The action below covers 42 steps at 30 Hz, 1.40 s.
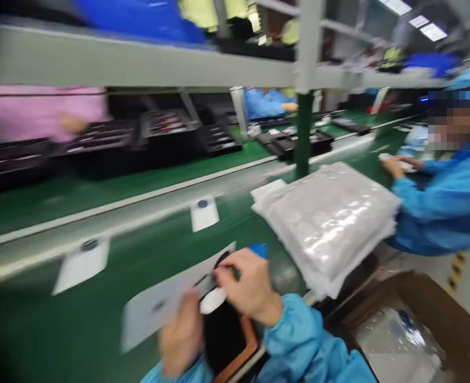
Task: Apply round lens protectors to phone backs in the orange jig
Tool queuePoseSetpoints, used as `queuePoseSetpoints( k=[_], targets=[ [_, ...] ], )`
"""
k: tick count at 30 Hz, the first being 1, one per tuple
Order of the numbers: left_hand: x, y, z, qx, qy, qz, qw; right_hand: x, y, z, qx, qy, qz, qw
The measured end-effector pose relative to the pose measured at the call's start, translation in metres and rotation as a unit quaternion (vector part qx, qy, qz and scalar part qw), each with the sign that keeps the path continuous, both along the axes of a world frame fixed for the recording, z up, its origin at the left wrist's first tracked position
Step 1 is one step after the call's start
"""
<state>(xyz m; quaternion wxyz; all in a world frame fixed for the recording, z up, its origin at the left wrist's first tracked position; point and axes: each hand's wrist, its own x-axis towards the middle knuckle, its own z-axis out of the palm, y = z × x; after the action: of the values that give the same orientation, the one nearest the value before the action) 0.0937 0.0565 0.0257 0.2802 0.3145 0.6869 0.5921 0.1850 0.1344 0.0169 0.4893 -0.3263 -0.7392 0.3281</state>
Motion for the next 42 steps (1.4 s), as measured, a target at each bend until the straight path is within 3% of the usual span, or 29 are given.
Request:
queuePoseSetpoints(
  k=[2,3,6,17,25,35,38,42],
  targets=[
    [-0.002,0.000,-0.017,0.004,-0.007,0.065,0.998,0.006,0.003,0.002,-0.007,0.002,-0.005,1.000],
    [-0.005,0.002,-0.024,0.043,-0.024,0.076,0.996,0.007,0.006,0.000,-0.011,0.003,-0.006,1.000],
    [-0.010,0.007,-0.036,0.099,-0.060,0.032,0.993,0.005,0.013,-0.005,-0.017,0.011,0.013,1.000],
    [-0.008,0.004,-0.031,0.139,-0.036,-0.046,0.989,0.004,0.010,-0.001,0.034,0.010,0.017,0.999],
    [-0.007,0.003,-0.024,0.152,0.015,-0.059,0.987,0.003,0.007,0.003,0.053,0.012,0.026,0.998],
    [-0.003,0.001,-0.017,0.163,0.083,-0.093,0.979,-0.006,0.006,0.002,0.059,-0.001,-0.013,0.998],
    [-0.003,0.004,-0.023,0.144,0.047,-0.077,0.986,-0.012,0.009,0.003,0.054,-0.033,-0.038,0.997],
    [-0.018,0.011,-0.032,0.129,-0.149,0.018,0.980,-0.006,0.033,-0.005,-0.018,-0.087,-0.072,0.993]
  ],
)
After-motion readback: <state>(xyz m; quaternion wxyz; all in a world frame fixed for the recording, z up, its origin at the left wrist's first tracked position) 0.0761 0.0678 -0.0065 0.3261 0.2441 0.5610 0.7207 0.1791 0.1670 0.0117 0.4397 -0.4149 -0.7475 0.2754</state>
